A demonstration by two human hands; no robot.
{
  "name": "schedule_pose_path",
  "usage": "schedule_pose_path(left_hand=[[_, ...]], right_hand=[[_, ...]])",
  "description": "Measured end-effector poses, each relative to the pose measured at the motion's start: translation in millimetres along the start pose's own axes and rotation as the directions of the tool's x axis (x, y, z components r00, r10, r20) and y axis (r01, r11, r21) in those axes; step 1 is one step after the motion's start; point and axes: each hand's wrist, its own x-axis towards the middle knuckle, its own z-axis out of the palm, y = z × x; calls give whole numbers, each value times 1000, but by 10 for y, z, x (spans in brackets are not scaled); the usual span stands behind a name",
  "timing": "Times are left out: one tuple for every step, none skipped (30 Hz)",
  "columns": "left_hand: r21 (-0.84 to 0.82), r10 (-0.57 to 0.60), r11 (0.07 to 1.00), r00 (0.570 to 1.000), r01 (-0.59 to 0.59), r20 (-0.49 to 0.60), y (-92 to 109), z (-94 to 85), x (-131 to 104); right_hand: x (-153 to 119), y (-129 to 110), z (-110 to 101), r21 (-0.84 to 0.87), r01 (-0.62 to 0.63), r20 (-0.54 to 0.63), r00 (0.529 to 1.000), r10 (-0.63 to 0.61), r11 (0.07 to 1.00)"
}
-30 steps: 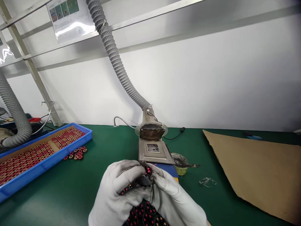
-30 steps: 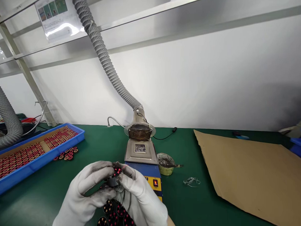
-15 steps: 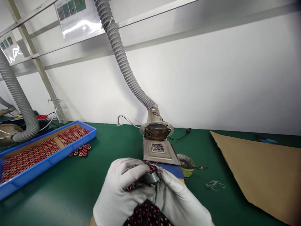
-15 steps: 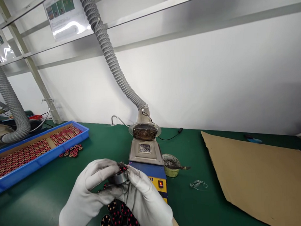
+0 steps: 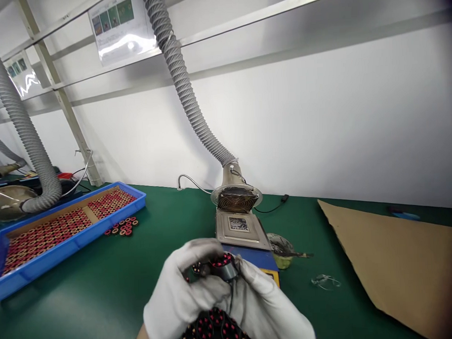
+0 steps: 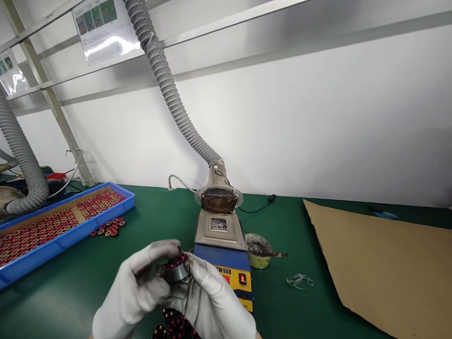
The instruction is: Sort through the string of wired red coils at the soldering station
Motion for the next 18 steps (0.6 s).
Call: schedule_pose_path(left_hand=[[-24, 32, 999, 999, -31, 12, -6, 15, 3], [-50, 60, 997, 998, -60, -10, -23, 24, 0], [-69, 70, 995, 997, -73, -46, -48, 25, -8], [-79, 72, 994, 994, -79, -86, -75, 15, -19], [-90, 72, 992, 989, -84, -127, -99, -4, -30], [-104, 74, 990, 981, -93, -178, -114, -30, -38], [-115, 68, 989, 970, -97, -232, -118, -59, -42], [-108, 59, 990, 962, -91, -268, -108, -85, -40], [-80, 52, 994, 964, -75, -262, -87, -102, -33], [-33, 48, 998, 977, -57, -208, -58, -106, -23], [23, 50, 999, 992, -47, -113, -26, -94, -12], [78, 57, 995, 998, -55, -19, 4, -68, -4], [121, 73, 990, 996, -78, 47, 28, -32, 1], [143, 96, 984, 993, -105, 66, 43, 6, 2], [147, 111, 982, 993, -117, 51, 47, 40, -1], [139, 116, 983, 993, -120, 34, 42, 64, -6], [117, 118, 986, 993, -121, 30, 29, 76, -12], [85, 120, 989, 992, -124, 44, 10, 75, -18]], right_hand=[[4, 8, 16, -6, 21, -5, 1000, -21, 1000], [8, 12, 28, -13, 37, -10, 999, -37, 999], [10, 12, 34, -20, 43, -15, 999, -43, 999], [10, 6, 33, -25, 37, -18, 999, -38, 999], [9, -4, 26, -26, 26, -20, 999, -26, 999], [6, -18, 15, -22, 13, -25, 1000, -13, 1000], [3, -34, 1, -14, 2, -30, 1000, -3, 1000], [1, -47, -13, -4, -7, -32, 999, 7, 1000], [-1, -57, -23, 7, -14, -30, 999, 15, 1000], [-1, -62, -29, 15, -14, -25, 1000, 14, 1000], [1, -61, -28, 19, -7, -18, 1000, 7, 1000], [4, -55, -21, 19, 8, -15, 1000, -7, 1000], [8, -45, -8, 16, 24, -15, 1000, -23, 1000], [13, -33, 10, 10, 42, -19, 999, -42, 999], [19, -22, 31, 0, 56, -24, 998, -56, 998], [25, -12, 52, -10, 64, -29, 998, -64, 998], [30, -4, 73, -25, 66, -35, 997, -67, 998], [35, 1, 91, -46, 70, -43, 996, -72, 996]])
